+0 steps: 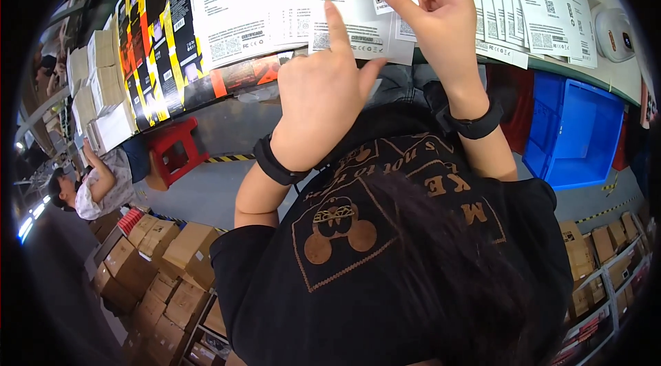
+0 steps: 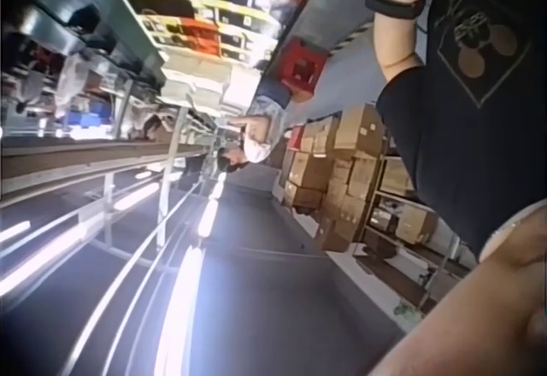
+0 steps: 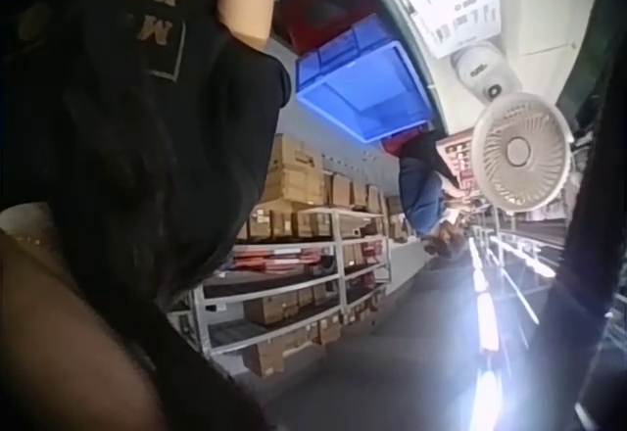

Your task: The person peels stickers from a roll and applies them to the back of instruction manuals. After labeling each manual, the person stacks them together and moves the completed pile to the side.

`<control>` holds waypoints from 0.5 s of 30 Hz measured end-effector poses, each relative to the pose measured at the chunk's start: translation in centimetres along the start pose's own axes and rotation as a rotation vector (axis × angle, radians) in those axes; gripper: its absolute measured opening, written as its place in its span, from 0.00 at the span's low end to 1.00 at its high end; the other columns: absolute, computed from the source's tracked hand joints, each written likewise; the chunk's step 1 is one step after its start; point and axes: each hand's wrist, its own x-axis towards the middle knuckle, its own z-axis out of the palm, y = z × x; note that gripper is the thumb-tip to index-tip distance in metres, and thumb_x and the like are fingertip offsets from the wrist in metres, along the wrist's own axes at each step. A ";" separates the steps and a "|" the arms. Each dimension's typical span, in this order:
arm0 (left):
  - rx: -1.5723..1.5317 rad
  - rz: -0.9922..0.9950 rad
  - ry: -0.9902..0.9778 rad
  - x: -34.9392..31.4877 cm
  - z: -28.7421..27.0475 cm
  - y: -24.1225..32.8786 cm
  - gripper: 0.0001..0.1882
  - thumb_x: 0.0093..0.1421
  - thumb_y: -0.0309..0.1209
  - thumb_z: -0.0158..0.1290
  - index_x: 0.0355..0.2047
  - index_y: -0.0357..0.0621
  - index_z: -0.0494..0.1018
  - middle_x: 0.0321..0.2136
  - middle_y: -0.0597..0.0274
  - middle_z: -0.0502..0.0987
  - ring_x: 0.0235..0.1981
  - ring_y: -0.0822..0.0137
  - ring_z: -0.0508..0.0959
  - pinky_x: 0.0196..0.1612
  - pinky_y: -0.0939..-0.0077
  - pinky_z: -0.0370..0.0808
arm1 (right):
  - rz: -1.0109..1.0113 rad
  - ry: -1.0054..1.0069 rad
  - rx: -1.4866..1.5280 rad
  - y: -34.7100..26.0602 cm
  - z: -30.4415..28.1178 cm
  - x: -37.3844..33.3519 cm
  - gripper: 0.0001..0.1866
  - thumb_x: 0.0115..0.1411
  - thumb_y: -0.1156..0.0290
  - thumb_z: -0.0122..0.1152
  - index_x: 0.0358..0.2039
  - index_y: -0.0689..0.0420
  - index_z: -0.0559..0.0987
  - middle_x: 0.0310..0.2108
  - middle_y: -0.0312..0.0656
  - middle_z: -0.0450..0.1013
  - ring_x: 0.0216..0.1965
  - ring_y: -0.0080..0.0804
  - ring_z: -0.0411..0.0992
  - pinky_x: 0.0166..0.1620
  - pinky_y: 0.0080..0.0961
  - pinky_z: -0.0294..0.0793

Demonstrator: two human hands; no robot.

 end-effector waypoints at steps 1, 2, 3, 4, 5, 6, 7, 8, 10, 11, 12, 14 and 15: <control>-0.055 0.005 -0.004 0.0 -0.3 0.2 0.39 0.51 0.49 0.58 0.52 0.28 0.63 0.07 0.64 0.67 0.09 0.66 0.71 0.16 0.75 0.67 | 0.002 -0.002 -0.001 -0.1 0.1 -0.2 0.32 0.52 0.83 0.59 0.55 0.64 0.56 0.17 0.29 0.59 0.19 0.12 0.56 0.24 0.09 0.55; -0.056 0.003 -0.005 0.0 -0.7 0.1 0.39 0.51 0.49 0.58 0.52 0.28 0.63 0.07 0.64 0.67 0.09 0.66 0.71 0.16 0.75 0.67 | -0.020 0.005 -0.039 -0.3 0.2 -0.3 0.31 0.52 0.83 0.59 0.55 0.65 0.57 0.17 0.29 0.60 0.19 0.12 0.56 0.24 0.09 0.55; -0.208 -0.049 0.023 0.1 -1.4 -0.1 0.34 0.50 0.45 0.60 0.50 0.32 0.65 0.08 0.65 0.65 0.10 0.70 0.67 0.16 0.78 0.63 | -0.042 0.013 -0.077 -0.5 0.3 -0.5 0.31 0.52 0.83 0.59 0.55 0.65 0.58 0.17 0.29 0.60 0.19 0.11 0.57 0.23 0.09 0.55; -0.364 -0.099 0.046 0.2 -2.0 -0.4 0.30 0.50 0.41 0.61 0.49 0.36 0.67 0.08 0.67 0.62 0.10 0.75 0.63 0.16 0.80 0.59 | -0.060 0.025 -0.117 -0.6 0.3 -0.8 0.30 0.52 0.82 0.60 0.54 0.65 0.59 0.17 0.29 0.61 0.19 0.11 0.57 0.23 0.09 0.55; -0.519 -0.149 0.070 0.4 -2.5 -0.6 0.26 0.50 0.38 0.62 0.47 0.40 0.69 0.08 0.69 0.60 0.10 0.79 0.59 0.16 0.82 0.55 | -0.055 0.028 -0.120 -0.7 0.3 -1.1 0.30 0.52 0.82 0.60 0.54 0.65 0.59 0.17 0.29 0.61 0.19 0.11 0.57 0.23 0.09 0.55; -0.516 -0.150 0.066 0.6 -2.8 -0.9 0.26 0.50 0.38 0.62 0.47 0.40 0.69 0.08 0.69 0.60 0.10 0.79 0.59 0.16 0.82 0.55 | -0.047 0.018 -0.105 -0.8 0.4 -1.4 0.29 0.52 0.82 0.59 0.54 0.66 0.59 0.17 0.30 0.62 0.19 0.11 0.58 0.23 0.09 0.56; -0.516 -0.135 0.077 0.9 -3.0 -1.2 0.23 0.50 0.36 0.63 0.44 0.41 0.71 0.09 0.70 0.57 0.12 0.80 0.57 0.16 0.82 0.53 | -0.040 0.009 -0.091 -1.0 0.6 -1.7 0.29 0.52 0.82 0.59 0.54 0.66 0.60 0.17 0.30 0.63 0.19 0.11 0.58 0.23 0.09 0.56; -0.516 -0.118 0.086 1.2 -3.1 -1.5 0.20 0.49 0.34 0.63 0.41 0.42 0.72 0.09 0.71 0.54 0.13 0.81 0.54 0.17 0.82 0.50 | -0.033 0.002 -0.076 -1.1 0.7 -1.9 0.28 0.52 0.82 0.59 0.54 0.66 0.61 0.17 0.30 0.63 0.19 0.11 0.59 0.23 0.09 0.57; -0.516 -0.098 0.087 1.7 -3.3 -1.7 0.16 0.48 0.32 0.63 0.38 0.43 0.74 0.10 0.72 0.52 0.14 0.82 0.51 0.17 0.82 0.47 | -0.051 -0.002 -0.102 -1.5 0.8 -2.2 0.28 0.52 0.82 0.59 0.54 0.67 0.61 0.17 0.30 0.64 0.19 0.11 0.59 0.23 0.09 0.57; -0.484 -0.050 0.100 2.0 -3.5 -1.7 0.14 0.49 0.31 0.63 0.35 0.43 0.74 0.10 0.72 0.52 0.14 0.82 0.51 0.17 0.83 0.47 | -0.072 -0.010 -0.131 -1.7 0.9 -2.3 0.28 0.53 0.82 0.59 0.54 0.67 0.61 0.18 0.30 0.64 0.19 0.11 0.60 0.23 0.08 0.58; -0.453 -0.002 0.114 2.2 -3.7 -1.8 0.12 0.49 0.31 0.63 0.32 0.42 0.74 0.10 0.72 0.53 0.14 0.82 0.52 0.17 0.83 0.48 | -0.094 -0.017 -0.161 -1.8 0.9 -2.3 0.28 0.53 0.82 0.59 0.54 0.67 0.61 0.18 0.30 0.65 0.19 0.10 0.61 0.23 0.08 0.58; -0.422 0.052 0.122 2.6 -3.8 -2.0 0.10 0.49 0.31 0.62 0.29 0.41 0.75 0.10 0.73 0.53 0.14 0.82 0.52 0.17 0.84 0.48 | -0.087 -0.011 -0.138 -1.8 0.8 -2.5 0.28 0.53 0.82 0.59 0.54 0.67 0.61 0.18 0.30 0.65 0.20 0.10 0.61 0.23 0.08 0.59; -0.418 0.047 0.105 2.8 -3.8 -2.2 0.14 0.48 0.34 0.63 0.33 0.43 0.74 0.11 0.68 0.59 0.14 0.75 0.60 0.18 0.80 0.55 | -0.084 -0.013 -0.116 -1.7 0.7 -2.5 0.28 0.53 0.81 0.58 0.54 0.67 0.61 0.18 0.30 0.65 0.20 0.10 0.61 0.23 0.08 0.59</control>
